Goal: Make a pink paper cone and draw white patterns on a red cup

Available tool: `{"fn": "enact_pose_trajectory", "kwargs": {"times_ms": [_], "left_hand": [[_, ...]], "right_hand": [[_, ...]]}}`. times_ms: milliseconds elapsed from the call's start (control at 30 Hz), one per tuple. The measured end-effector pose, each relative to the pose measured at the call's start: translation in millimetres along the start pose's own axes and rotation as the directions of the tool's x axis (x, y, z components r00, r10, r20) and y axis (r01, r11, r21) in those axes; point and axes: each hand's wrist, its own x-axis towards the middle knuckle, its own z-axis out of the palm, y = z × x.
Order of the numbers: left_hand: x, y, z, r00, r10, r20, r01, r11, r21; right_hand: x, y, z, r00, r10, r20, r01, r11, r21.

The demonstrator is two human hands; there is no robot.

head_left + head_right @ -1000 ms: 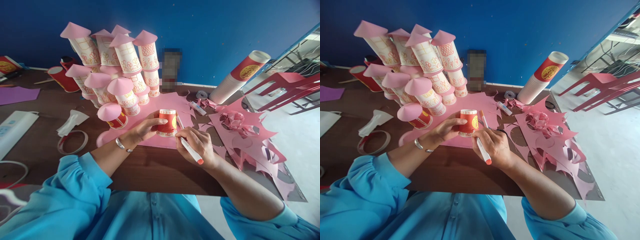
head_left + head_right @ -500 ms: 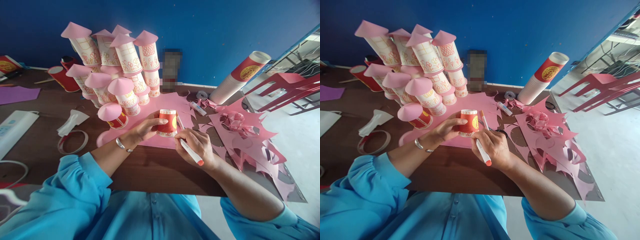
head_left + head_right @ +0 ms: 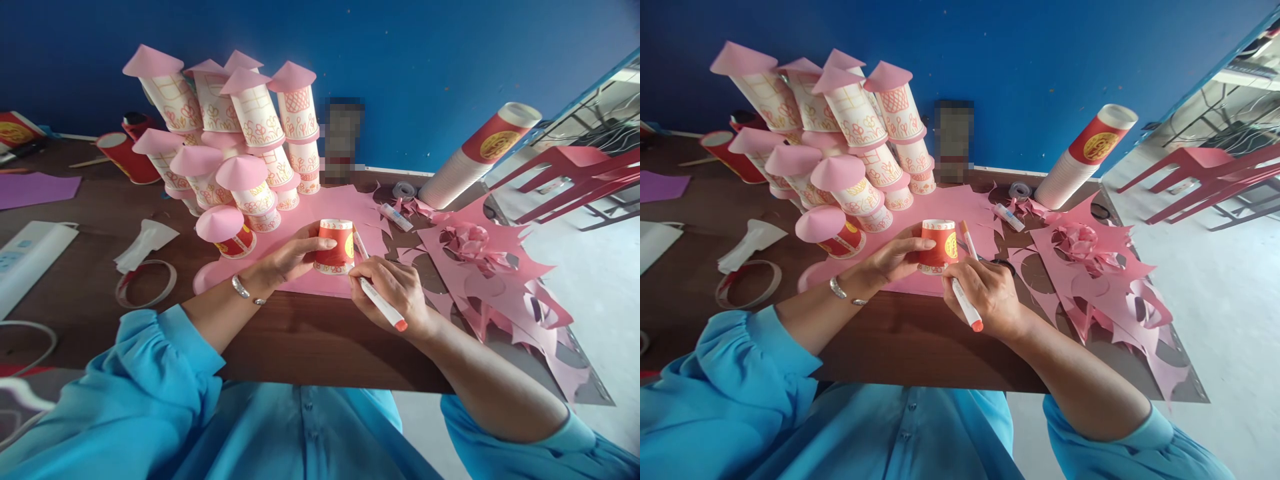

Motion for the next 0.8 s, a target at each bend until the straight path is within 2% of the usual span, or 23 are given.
{"fn": "enact_pose_trajectory", "kwargs": {"times_ms": [200, 567, 800], "left_hand": [[-0.2, -1.0, 0.4, 1.000, 0.023, 0.011, -0.023, 1.000, -0.010], [-2.5, -0.1, -1.4, 0.999, -0.030, 0.032, 0.028, 0.997, 0.066], [-0.5, -1.1, -1.3, 0.999, -0.008, 0.034, 0.007, 0.999, 0.051]], "right_hand": [[-1.4, -0.1, 1.3, 1.000, -0.012, 0.004, 0.012, 1.000, -0.008], [0.2, -1.1, 2.4, 1.000, -0.008, 0.002, 0.008, 1.000, -0.004], [1.7, 0.5, 0.6, 1.000, -0.002, -0.008, 0.002, 1.000, 0.002]]}}
